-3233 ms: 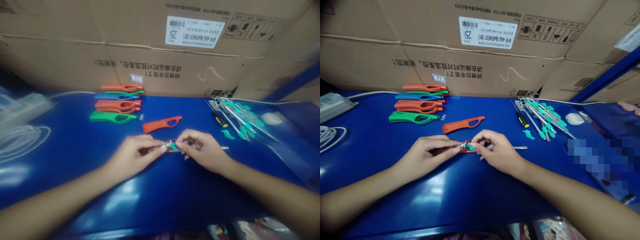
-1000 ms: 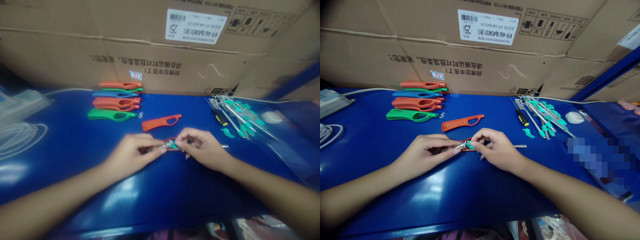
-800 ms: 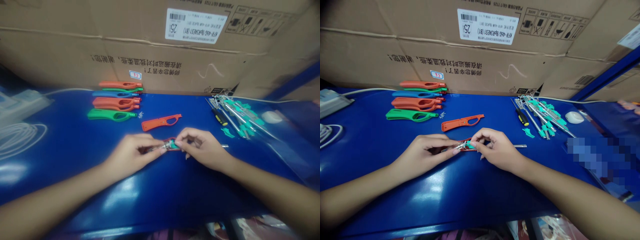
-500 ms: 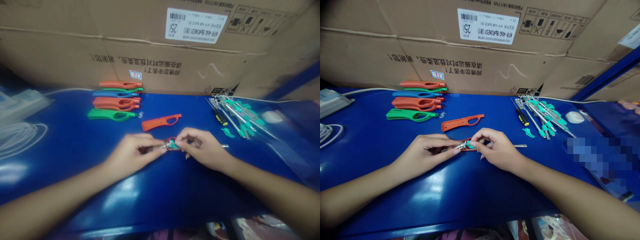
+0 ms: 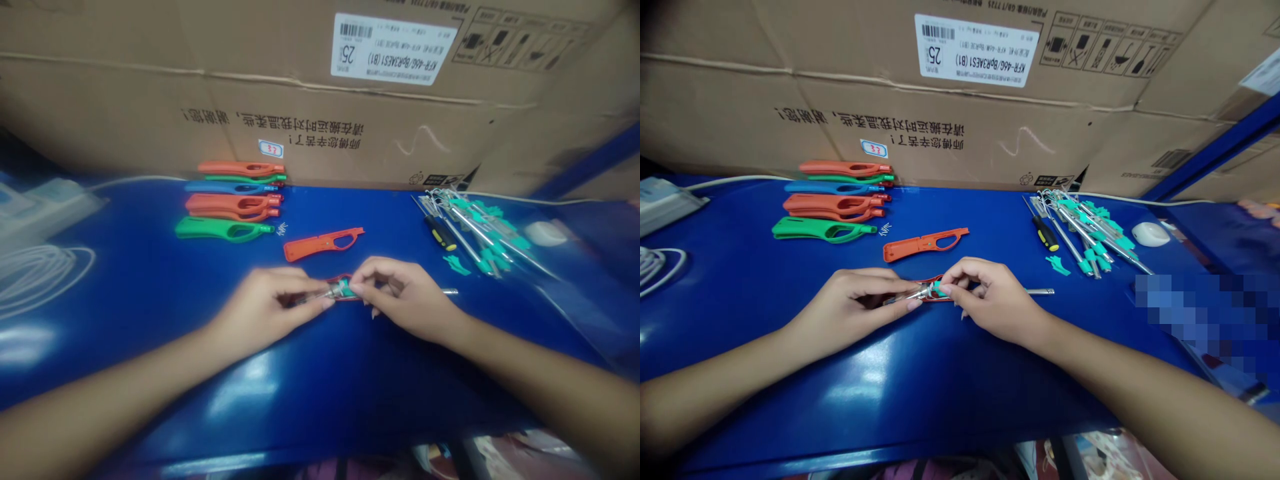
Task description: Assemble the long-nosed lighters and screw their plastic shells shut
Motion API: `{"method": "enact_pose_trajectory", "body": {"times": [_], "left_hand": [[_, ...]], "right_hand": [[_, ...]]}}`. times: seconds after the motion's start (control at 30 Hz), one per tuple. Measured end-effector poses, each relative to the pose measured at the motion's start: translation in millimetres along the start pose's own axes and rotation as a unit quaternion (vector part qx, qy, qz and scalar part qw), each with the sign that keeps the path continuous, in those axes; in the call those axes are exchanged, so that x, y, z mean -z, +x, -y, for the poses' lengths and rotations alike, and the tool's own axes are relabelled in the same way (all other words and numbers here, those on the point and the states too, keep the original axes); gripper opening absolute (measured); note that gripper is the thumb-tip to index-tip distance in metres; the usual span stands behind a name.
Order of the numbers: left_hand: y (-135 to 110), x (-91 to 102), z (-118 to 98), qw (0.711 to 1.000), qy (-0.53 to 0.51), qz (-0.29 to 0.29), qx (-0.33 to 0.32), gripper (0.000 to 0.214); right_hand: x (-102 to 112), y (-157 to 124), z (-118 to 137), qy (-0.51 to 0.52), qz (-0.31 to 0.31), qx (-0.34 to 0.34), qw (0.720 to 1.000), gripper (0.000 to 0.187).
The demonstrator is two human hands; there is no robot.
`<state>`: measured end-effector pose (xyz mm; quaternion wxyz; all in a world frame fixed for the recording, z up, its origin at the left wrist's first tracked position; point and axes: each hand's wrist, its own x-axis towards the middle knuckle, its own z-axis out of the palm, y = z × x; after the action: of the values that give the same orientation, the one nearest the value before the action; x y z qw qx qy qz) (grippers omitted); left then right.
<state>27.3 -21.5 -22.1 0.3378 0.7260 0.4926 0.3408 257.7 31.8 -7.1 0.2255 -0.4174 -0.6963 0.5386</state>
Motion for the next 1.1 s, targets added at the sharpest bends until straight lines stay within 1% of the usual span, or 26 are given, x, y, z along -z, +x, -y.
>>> {"method": "enact_pose_trajectory", "body": {"times": [0.23, 0.43, 0.63, 0.9, 1.1], "left_hand": [[-0.9, 0.3, 1.1, 1.000, 0.003, 0.003, -0.003, 0.025], [-1.2, 0.3, 1.1, 1.000, 0.007, 0.013, -0.021, 0.025], [-2.5, 0.3, 1.5, 1.000, 0.003, 0.021, -0.016, 0.024], [-1.8, 0.0, 1.7, 1.000, 0.000, 0.015, -0.017, 0.024], [-1.6, -0.8, 2.5, 1.000, -0.002, 0.017, -0.016, 0.024]], "right_hand": [[0.2, 0.8, -2.5, -0.003, 0.002, 0.013, 1.000, 0.019], [-0.1, 0.3, -2.1, -0.015, 0.001, 0.021, 1.000, 0.019], [-0.3, -0.4, -1.3, -0.020, 0.000, 0.024, 1.000, 0.018], [0.5, -0.9, -1.8, -0.036, 0.000, 0.018, 0.999, 0.021], [0.3, -0.6, -2.8, -0.035, 0.002, 0.029, 0.999, 0.020]]}}
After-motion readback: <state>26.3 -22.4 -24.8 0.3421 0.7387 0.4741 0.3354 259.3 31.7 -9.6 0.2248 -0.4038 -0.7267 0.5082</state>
